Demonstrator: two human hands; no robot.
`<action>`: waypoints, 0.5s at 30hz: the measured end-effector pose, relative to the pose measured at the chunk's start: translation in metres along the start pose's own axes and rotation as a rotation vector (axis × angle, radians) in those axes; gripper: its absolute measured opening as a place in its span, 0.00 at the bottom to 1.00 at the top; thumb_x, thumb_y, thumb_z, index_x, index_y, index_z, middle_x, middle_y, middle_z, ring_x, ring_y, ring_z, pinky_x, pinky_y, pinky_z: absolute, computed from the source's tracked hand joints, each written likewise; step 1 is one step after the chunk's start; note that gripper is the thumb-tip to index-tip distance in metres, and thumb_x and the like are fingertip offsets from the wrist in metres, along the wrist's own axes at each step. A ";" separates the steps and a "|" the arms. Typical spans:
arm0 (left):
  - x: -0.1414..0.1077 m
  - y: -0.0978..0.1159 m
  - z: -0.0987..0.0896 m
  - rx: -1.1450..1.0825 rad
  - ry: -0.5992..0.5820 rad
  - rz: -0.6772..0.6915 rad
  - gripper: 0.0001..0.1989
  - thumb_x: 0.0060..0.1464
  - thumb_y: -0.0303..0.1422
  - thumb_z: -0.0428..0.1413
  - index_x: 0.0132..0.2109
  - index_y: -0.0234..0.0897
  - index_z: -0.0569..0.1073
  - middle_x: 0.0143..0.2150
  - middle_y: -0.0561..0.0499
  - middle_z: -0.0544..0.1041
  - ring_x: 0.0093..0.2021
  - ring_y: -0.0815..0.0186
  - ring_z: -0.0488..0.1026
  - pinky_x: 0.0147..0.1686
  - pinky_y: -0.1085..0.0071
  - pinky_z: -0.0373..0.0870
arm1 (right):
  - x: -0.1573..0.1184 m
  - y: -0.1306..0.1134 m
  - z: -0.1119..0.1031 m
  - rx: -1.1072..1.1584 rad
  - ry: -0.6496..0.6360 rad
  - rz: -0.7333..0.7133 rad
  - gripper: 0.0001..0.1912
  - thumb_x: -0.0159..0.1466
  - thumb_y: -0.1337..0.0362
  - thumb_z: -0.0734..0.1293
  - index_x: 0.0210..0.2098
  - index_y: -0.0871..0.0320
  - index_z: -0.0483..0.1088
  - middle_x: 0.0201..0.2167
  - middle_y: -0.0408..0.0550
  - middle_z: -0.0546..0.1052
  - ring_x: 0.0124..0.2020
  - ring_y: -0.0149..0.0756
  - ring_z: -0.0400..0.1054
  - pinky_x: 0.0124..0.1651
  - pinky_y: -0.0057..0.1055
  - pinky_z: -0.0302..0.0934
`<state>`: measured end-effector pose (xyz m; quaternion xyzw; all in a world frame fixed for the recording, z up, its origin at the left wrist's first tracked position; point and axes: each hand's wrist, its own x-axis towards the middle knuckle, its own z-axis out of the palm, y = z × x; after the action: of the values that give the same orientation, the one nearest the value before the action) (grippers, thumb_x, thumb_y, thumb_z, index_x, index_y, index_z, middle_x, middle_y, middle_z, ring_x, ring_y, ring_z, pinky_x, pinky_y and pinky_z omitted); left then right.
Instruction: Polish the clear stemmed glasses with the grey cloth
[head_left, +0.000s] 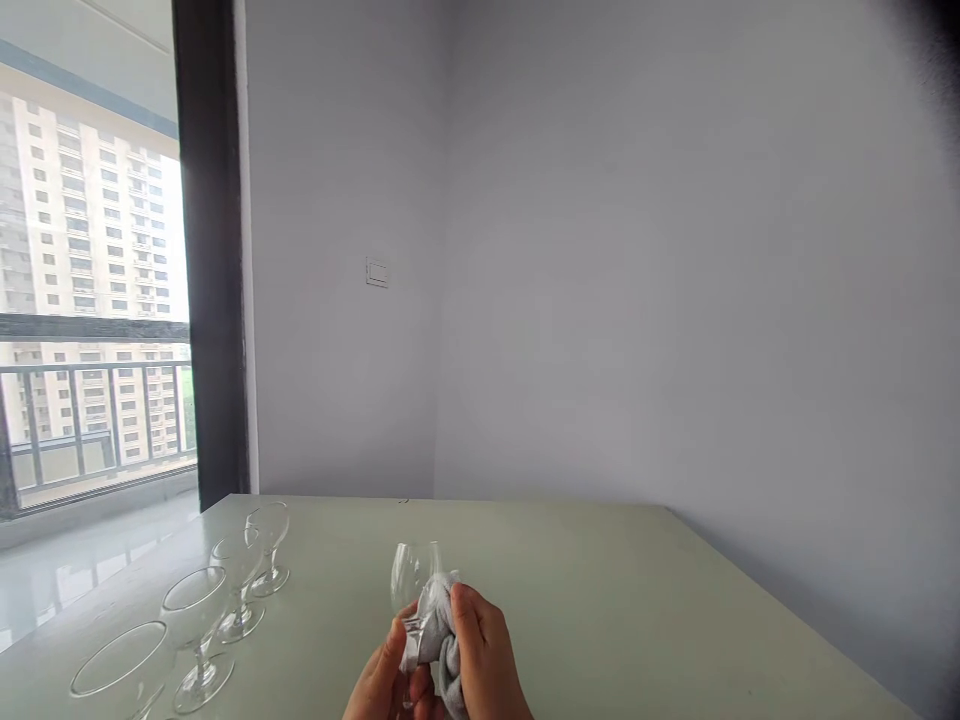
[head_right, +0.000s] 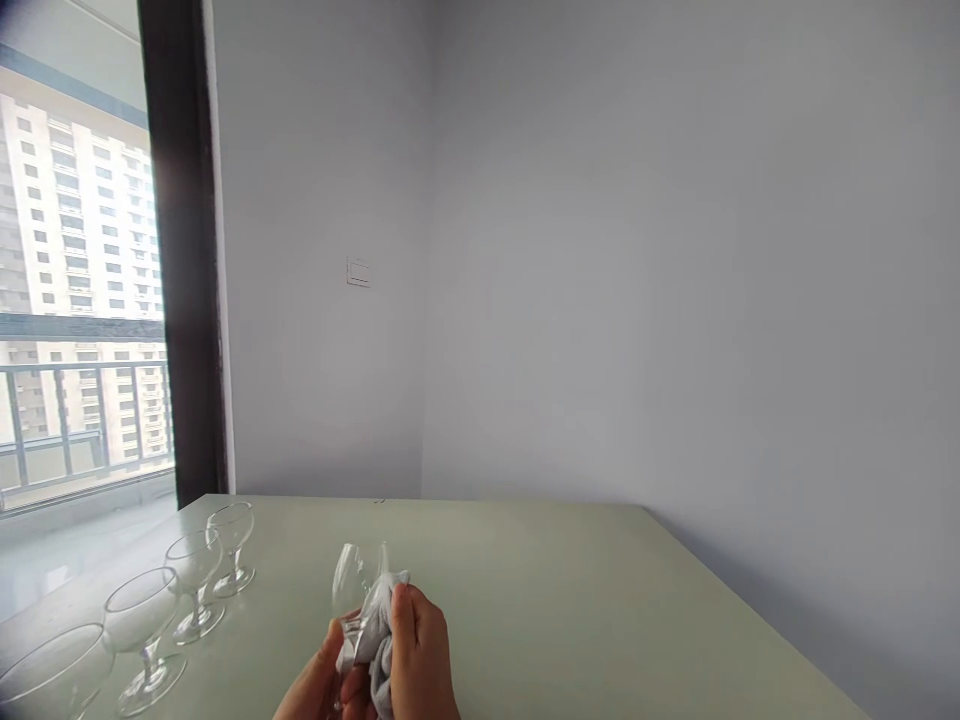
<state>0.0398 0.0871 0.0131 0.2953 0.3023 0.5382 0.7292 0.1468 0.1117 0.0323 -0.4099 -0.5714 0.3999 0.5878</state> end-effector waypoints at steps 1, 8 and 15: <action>0.001 0.002 0.001 0.010 0.060 0.039 0.26 0.41 0.54 0.59 0.39 0.37 0.74 0.14 0.59 0.62 0.15 0.73 0.60 0.19 0.77 0.56 | -0.002 -0.002 0.000 -0.028 0.021 -0.040 0.24 0.62 0.45 0.54 0.20 0.56 0.55 0.17 0.38 0.55 0.20 0.28 0.49 0.23 0.26 0.47; 0.005 -0.012 -0.004 0.158 0.149 0.184 0.36 0.41 0.55 0.57 0.52 0.35 0.68 0.14 0.59 0.63 0.15 0.72 0.60 0.17 0.77 0.52 | -0.011 -0.020 -0.007 -0.365 0.117 -0.502 0.12 0.67 0.62 0.53 0.44 0.54 0.64 0.30 0.47 0.67 0.31 0.37 0.61 0.33 0.33 0.57; 0.000 -0.009 -0.009 0.129 0.241 0.300 0.30 0.39 0.53 0.59 0.45 0.39 0.74 0.30 0.48 0.77 0.36 0.56 0.72 0.36 0.67 0.67 | -0.013 -0.009 0.013 -0.950 0.184 -0.840 0.12 0.58 0.66 0.62 0.40 0.46 0.70 0.24 0.46 0.66 0.27 0.40 0.54 0.30 0.37 0.49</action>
<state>0.0383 0.0862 0.0000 0.3163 0.3738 0.6520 0.5789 0.1335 0.0967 0.0360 -0.3998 -0.7453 -0.1982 0.4954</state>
